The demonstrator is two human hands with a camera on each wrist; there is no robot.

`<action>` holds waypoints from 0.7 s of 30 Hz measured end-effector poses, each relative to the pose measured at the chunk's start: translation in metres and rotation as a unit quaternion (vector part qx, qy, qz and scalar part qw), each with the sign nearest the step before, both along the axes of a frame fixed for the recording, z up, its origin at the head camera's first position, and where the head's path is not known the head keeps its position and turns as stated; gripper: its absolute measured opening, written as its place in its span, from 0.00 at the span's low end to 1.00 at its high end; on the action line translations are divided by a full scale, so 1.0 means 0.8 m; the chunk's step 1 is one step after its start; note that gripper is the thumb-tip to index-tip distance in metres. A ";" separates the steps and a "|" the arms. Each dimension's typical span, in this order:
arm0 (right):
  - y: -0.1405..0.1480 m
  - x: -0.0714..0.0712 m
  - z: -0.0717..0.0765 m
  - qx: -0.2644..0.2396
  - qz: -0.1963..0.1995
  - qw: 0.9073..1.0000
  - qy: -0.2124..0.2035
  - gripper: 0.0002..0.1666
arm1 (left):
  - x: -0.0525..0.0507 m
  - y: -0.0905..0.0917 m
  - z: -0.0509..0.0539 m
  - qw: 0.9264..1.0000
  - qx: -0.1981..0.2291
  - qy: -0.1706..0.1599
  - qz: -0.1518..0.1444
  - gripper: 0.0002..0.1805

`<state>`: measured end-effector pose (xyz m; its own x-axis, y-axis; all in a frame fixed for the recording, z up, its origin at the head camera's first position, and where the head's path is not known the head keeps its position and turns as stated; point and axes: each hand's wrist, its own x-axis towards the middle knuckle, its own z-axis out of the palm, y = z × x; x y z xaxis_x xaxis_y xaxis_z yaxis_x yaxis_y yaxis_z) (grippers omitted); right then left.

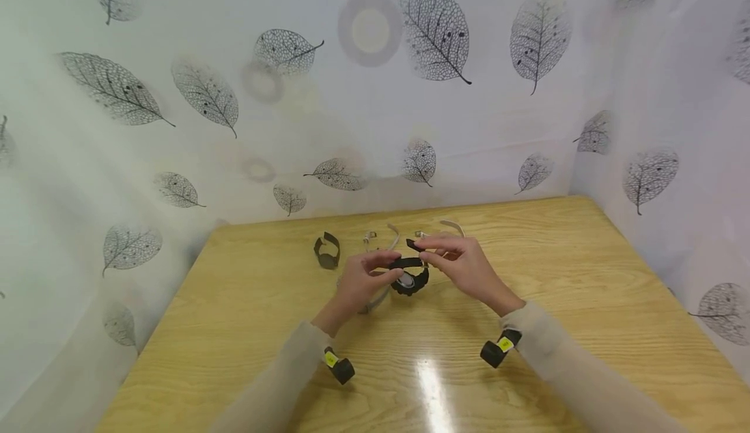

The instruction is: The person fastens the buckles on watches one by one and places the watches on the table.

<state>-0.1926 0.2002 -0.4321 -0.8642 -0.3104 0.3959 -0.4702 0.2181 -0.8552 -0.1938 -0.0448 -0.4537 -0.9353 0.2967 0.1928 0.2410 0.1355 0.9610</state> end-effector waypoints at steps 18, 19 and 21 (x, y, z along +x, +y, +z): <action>-0.006 -0.003 0.010 0.155 0.049 0.977 0.139 0.13 | 0.004 -0.017 0.001 1.000 0.001 0.001 -0.031 0.16; -0.006 -0.002 0.009 0.157 0.050 0.976 0.142 0.13 | 0.004 -0.018 0.001 1.000 0.001 0.004 -0.031 0.16; -0.007 -0.002 0.008 0.160 0.049 0.976 0.142 0.12 | 0.005 -0.018 0.001 0.999 0.000 0.009 -0.031 0.15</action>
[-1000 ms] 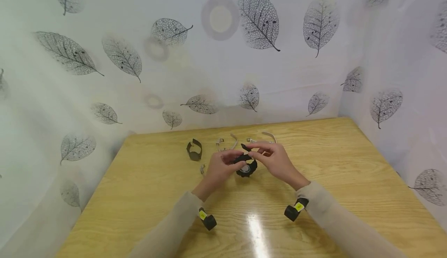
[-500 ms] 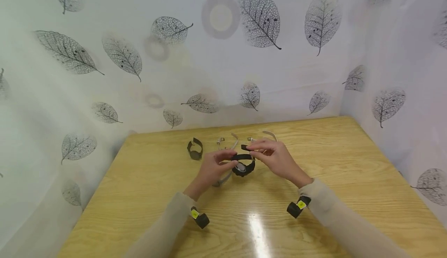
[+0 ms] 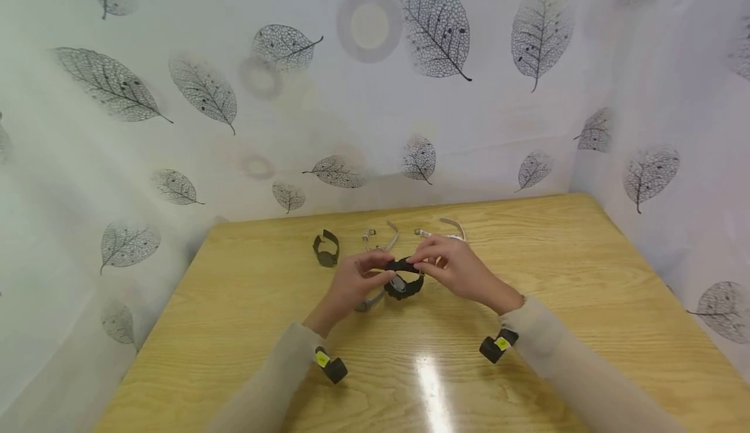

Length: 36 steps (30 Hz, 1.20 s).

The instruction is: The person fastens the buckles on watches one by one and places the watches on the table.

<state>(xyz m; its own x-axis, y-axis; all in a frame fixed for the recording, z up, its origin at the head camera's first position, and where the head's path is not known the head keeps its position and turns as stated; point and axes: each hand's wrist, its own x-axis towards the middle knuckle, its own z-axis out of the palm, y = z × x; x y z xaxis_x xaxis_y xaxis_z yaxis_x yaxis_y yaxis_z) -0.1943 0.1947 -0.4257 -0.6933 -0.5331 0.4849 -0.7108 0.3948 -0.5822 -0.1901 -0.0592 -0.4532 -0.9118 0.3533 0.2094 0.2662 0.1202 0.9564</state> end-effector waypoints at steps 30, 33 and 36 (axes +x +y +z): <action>0.003 0.013 -0.032 -0.050 -0.054 0.993 -0.095 0.17 | 0.000 -0.001 0.000 0.998 0.028 -0.046 0.012 0.17; 0.001 0.014 -0.033 -0.055 -0.051 0.993 -0.087 0.17 | -0.001 0.002 0.003 0.999 0.020 -0.050 0.002 0.17; -0.002 0.013 -0.033 -0.060 -0.047 0.994 -0.075 0.17 | -0.001 0.005 0.006 0.999 0.009 -0.048 -0.006 0.18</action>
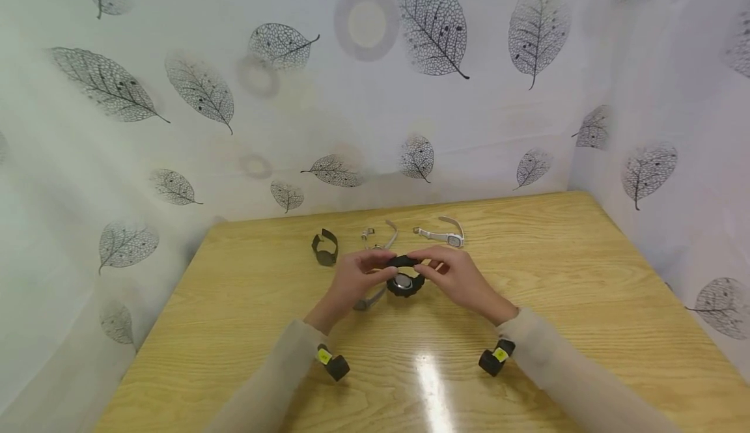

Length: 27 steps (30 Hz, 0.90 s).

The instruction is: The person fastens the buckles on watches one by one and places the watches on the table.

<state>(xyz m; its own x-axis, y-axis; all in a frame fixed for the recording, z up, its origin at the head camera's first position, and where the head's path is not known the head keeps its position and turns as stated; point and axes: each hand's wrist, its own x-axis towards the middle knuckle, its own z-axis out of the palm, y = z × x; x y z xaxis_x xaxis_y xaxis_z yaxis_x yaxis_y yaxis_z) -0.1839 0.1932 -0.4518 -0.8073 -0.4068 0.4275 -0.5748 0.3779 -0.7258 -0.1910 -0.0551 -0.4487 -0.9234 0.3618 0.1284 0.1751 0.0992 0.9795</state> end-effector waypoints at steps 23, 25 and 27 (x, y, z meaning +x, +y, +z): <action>-0.004 0.006 -0.003 -0.020 -0.053 0.998 0.002 0.10 | -0.001 0.019 -0.004 1.000 0.007 -0.023 -0.007 0.15; -0.004 0.006 -0.004 -0.022 -0.052 0.998 0.003 0.10 | -0.001 0.019 -0.004 1.000 0.007 -0.027 -0.008 0.15; -0.004 0.006 -0.004 -0.023 -0.050 0.998 0.000 0.10 | 0.000 0.019 -0.004 1.000 0.005 -0.029 -0.009 0.16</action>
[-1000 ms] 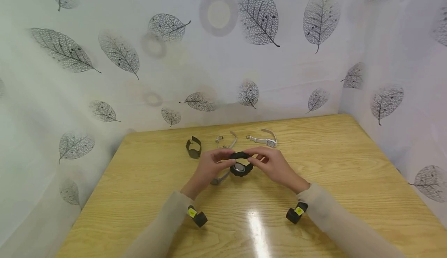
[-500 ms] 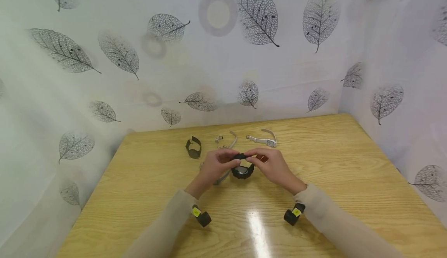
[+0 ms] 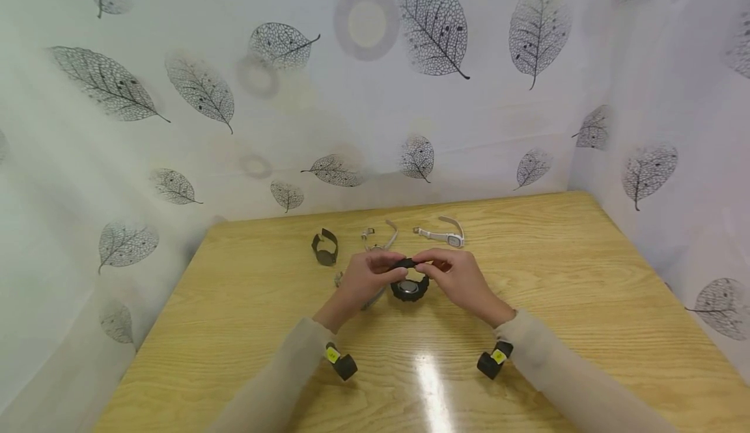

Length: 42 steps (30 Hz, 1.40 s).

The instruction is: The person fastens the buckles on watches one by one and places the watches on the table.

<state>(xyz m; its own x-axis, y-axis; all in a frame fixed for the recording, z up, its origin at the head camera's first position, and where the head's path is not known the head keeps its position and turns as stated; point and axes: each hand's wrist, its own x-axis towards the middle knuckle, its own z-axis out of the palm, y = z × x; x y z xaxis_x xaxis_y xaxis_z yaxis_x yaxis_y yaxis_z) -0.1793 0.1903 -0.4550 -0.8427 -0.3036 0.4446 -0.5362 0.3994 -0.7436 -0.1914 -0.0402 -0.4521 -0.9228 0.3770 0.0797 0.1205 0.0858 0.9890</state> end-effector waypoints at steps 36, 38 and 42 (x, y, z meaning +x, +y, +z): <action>0.038 -0.031 0.019 0.013 0.068 0.990 -0.124 0.23 | 0.007 0.009 -0.014 0.996 0.056 0.061 0.036 0.17; 0.043 -0.028 0.020 0.004 0.081 0.989 -0.121 0.25 | 0.005 0.010 -0.011 0.996 0.080 0.027 0.039 0.17; 0.050 -0.019 0.020 -0.011 0.097 0.987 -0.130 0.28 | 0.003 0.014 -0.006 0.993 0.108 -0.018 0.043 0.17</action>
